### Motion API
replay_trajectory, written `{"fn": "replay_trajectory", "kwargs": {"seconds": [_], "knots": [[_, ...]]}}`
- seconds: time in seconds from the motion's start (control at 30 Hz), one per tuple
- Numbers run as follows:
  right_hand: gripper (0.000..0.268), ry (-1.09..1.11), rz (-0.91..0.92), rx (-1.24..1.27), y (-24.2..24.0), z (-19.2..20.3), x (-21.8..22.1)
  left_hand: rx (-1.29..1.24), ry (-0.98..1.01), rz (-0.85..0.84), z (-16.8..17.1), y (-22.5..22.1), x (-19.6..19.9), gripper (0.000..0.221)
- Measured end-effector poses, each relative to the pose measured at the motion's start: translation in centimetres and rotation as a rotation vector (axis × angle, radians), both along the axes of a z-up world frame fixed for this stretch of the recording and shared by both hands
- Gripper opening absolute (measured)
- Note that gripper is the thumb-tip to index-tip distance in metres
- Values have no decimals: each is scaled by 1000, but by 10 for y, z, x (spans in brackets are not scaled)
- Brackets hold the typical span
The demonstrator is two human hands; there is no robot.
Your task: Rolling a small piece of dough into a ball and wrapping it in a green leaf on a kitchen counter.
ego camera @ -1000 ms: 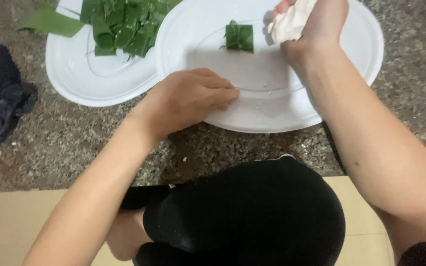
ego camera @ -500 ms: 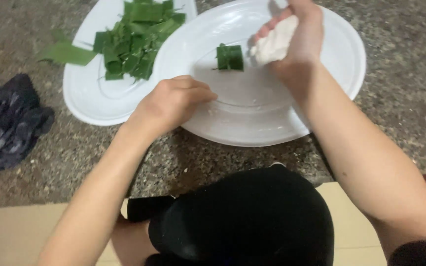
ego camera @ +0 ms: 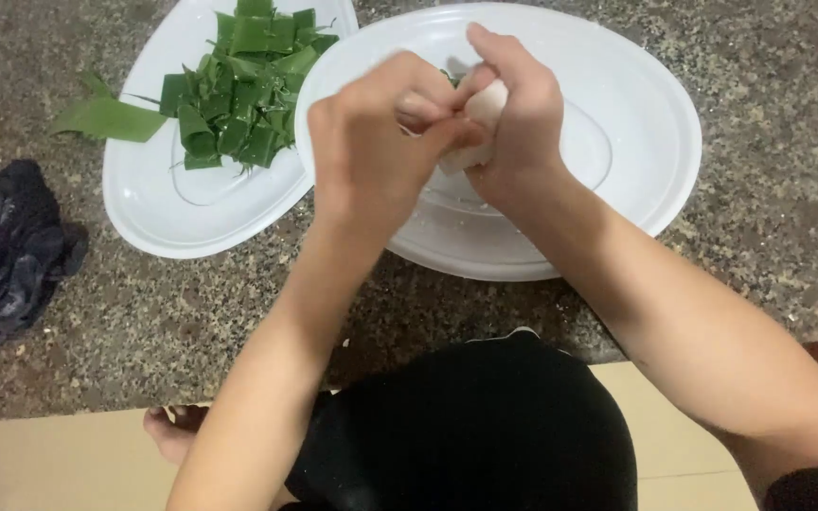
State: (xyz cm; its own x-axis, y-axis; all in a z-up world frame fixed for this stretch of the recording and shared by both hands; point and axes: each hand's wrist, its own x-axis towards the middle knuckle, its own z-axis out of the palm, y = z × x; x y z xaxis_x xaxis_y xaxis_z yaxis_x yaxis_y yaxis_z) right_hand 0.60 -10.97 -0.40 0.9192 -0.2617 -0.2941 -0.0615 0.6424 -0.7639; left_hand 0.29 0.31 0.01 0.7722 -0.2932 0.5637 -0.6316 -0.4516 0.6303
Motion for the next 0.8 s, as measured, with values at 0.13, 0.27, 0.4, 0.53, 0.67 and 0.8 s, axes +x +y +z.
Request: {"fn": "replay_trajectory", "kwargs": {"seconds": [0.13, 0.27, 0.4, 0.53, 0.67, 0.8], "knots": [[41, -96, 39, -84, 4, 7, -5, 65, 76, -63, -1, 8, 9, 48], [31, -162, -49, -133, 3, 11, -7, 22, 503, -272, 5, 5, 10, 41], [31, -181, -32, -126, 1, 10, -8, 36, 291, -323, 2, 2, 8, 11], [30, -226, -48, -174, 1, 10, -8, 7, 213, -273, 1, 0, 6, 30], [32, -238, -49, -131, -10, -8, -3, 19, 197, -260, 0, 2, 10, 32], [20, -739, -120, -672, -12, -5, -2, -22, 257, -239, 3, 3, 5, 19]]}}
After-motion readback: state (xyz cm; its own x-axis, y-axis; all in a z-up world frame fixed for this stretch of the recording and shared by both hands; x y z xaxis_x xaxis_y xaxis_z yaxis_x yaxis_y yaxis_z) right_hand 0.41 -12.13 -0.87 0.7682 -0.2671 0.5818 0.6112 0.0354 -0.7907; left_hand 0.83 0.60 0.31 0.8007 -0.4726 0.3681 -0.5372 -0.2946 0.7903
